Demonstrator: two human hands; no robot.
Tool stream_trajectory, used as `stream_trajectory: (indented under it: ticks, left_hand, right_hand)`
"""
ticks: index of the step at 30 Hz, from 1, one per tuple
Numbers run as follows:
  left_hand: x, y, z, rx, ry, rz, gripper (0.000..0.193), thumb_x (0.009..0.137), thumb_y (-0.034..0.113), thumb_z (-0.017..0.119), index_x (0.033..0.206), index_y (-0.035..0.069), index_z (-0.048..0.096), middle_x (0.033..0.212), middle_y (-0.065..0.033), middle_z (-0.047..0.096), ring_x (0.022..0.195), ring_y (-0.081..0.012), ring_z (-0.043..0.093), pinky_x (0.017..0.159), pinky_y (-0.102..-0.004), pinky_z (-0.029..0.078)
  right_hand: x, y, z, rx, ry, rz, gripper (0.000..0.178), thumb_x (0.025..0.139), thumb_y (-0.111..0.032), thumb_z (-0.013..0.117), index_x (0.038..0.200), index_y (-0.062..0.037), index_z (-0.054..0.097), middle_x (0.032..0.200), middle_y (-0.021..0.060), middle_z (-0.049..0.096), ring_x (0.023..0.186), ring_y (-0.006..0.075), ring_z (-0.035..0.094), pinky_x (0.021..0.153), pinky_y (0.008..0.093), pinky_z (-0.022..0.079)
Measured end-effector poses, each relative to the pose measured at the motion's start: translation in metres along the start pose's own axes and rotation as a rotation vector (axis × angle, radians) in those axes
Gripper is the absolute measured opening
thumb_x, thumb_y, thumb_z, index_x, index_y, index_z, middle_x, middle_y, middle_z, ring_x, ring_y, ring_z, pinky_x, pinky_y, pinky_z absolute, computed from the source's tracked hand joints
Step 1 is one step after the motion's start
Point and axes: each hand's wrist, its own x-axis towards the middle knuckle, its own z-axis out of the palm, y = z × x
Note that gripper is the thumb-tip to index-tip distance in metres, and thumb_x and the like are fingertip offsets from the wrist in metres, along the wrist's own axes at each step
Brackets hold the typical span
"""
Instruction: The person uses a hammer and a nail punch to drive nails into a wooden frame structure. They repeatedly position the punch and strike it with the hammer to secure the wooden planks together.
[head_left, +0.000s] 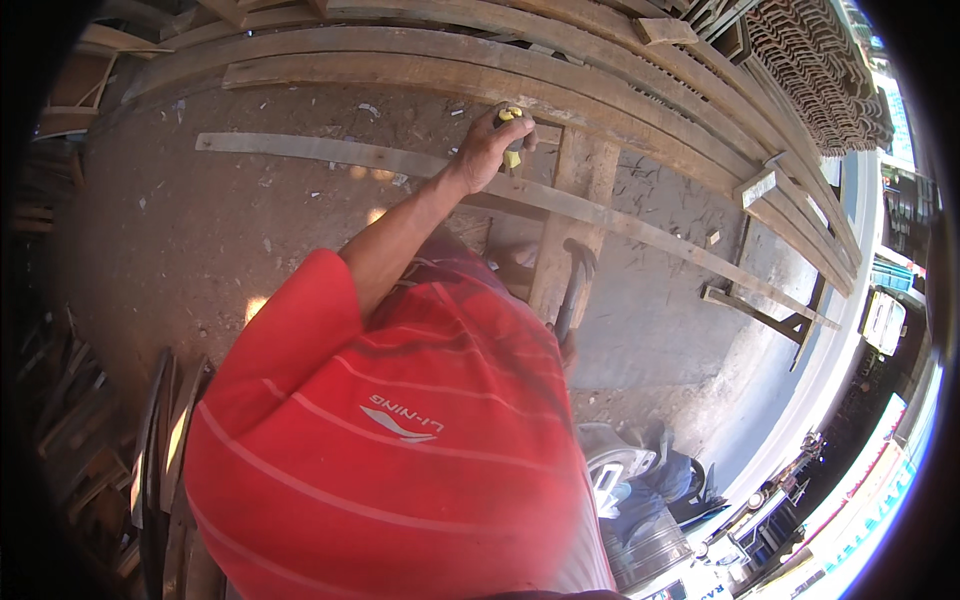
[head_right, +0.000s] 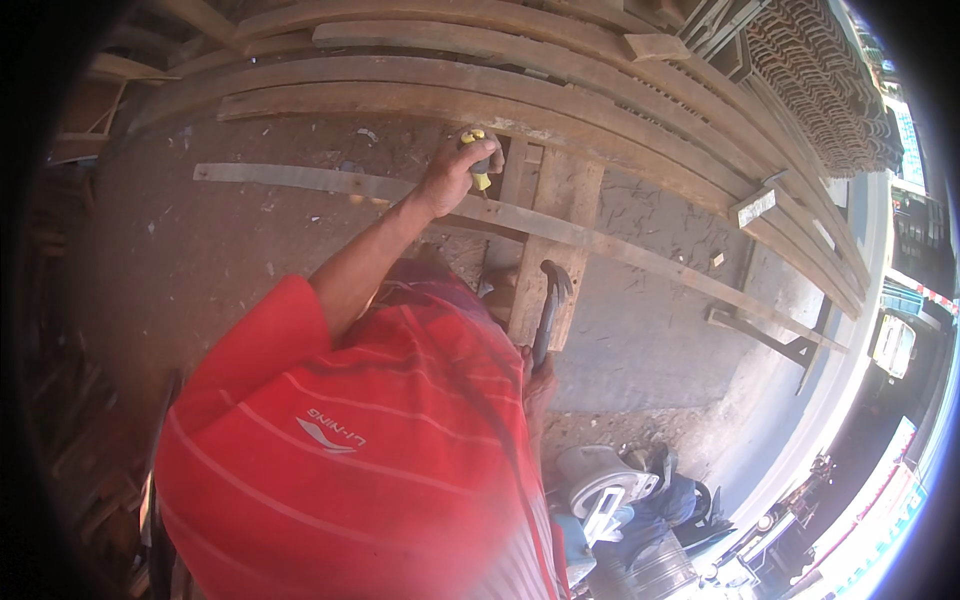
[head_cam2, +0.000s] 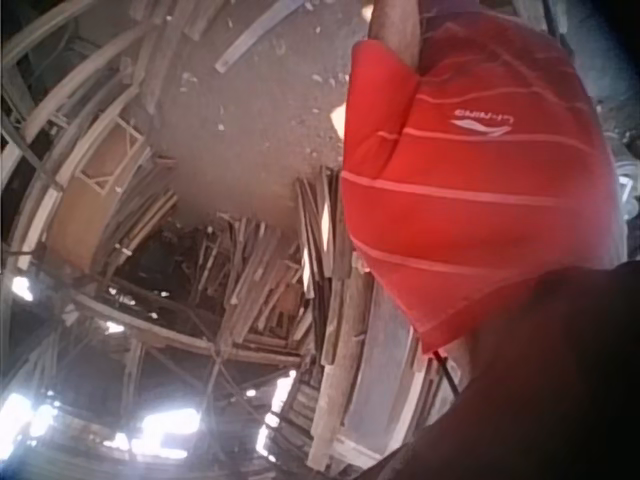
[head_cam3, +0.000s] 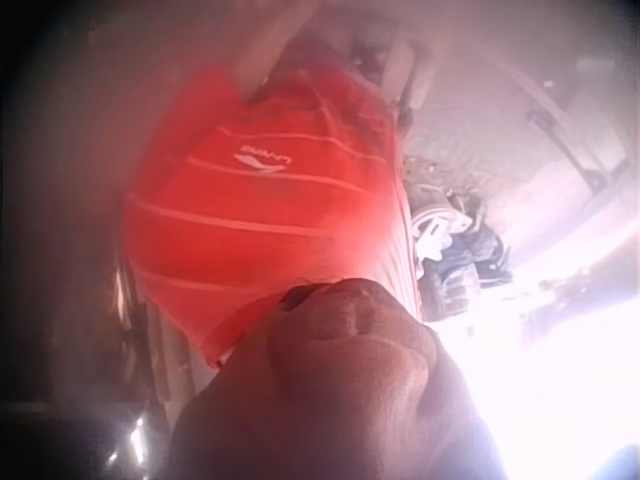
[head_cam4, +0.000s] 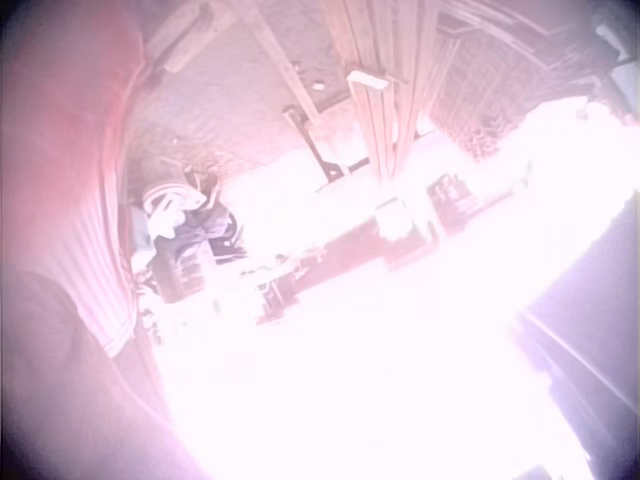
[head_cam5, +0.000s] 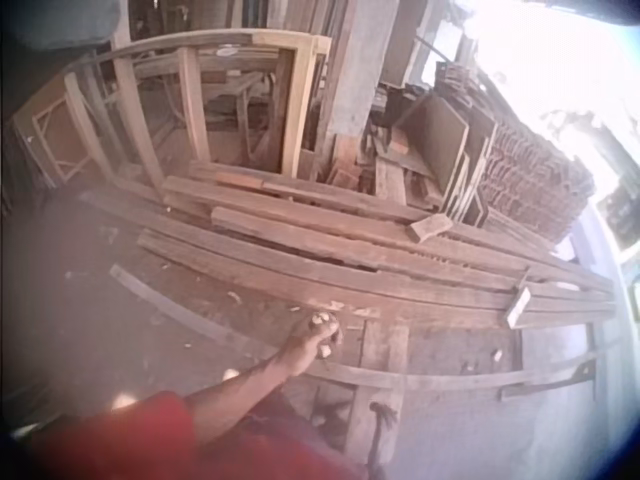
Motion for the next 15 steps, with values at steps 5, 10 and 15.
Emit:
stream_trajectory:
  ticks: [5, 10, 15]
  left_hand:
    - [0.002, 0.006, 0.002, 0.014, 0.012, 0.018, 0.024, 0.098, 0.029, 0.064, 0.101, 0.006, 0.061, 0.089, -0.0042, 0.064, 0.087, -0.0152, 0.06, 0.081, -0.0331, 0.048]
    - [0.003, 0.009, 0.008, 0.146, 0.093, -0.055, 0.027, 0.1, 0.032, 0.066, 0.103, 0.006, 0.062, 0.09, -0.0045, 0.065, 0.085, -0.0146, 0.062, 0.08, -0.0326, 0.049]
    - [0.009, 0.005, 0.004, 0.052, 0.052, -0.038, 0.026, 0.101, 0.031, 0.065, 0.105, 0.005, 0.062, 0.089, -0.0039, 0.066, 0.084, -0.0136, 0.062, 0.078, -0.032, 0.05]
  right_hand:
    - [0.007, 0.008, -0.003, -0.067, 0.022, -0.051, 0.047, 0.103, -0.042, 0.061, 0.109, 0.0045, 0.063, 0.082, 0.0231, 0.071, 0.076, 0.0325, 0.069, 0.069, 0.047, 0.052]
    - [0.021, -0.024, 0.007, -0.077, 0.243, -0.095, 0.056, 0.102, -0.05, 0.06, 0.103, 0.0054, 0.063, 0.079, 0.0232, 0.068, 0.072, 0.0309, 0.066, 0.066, 0.0468, 0.05]
    - [0.025, 0.014, 0.008, -0.019, 0.189, -0.08, 0.057, 0.101, -0.051, 0.062, 0.101, 0.0057, 0.064, 0.078, 0.0218, 0.069, 0.069, 0.0282, 0.062, 0.064, 0.0464, 0.049]
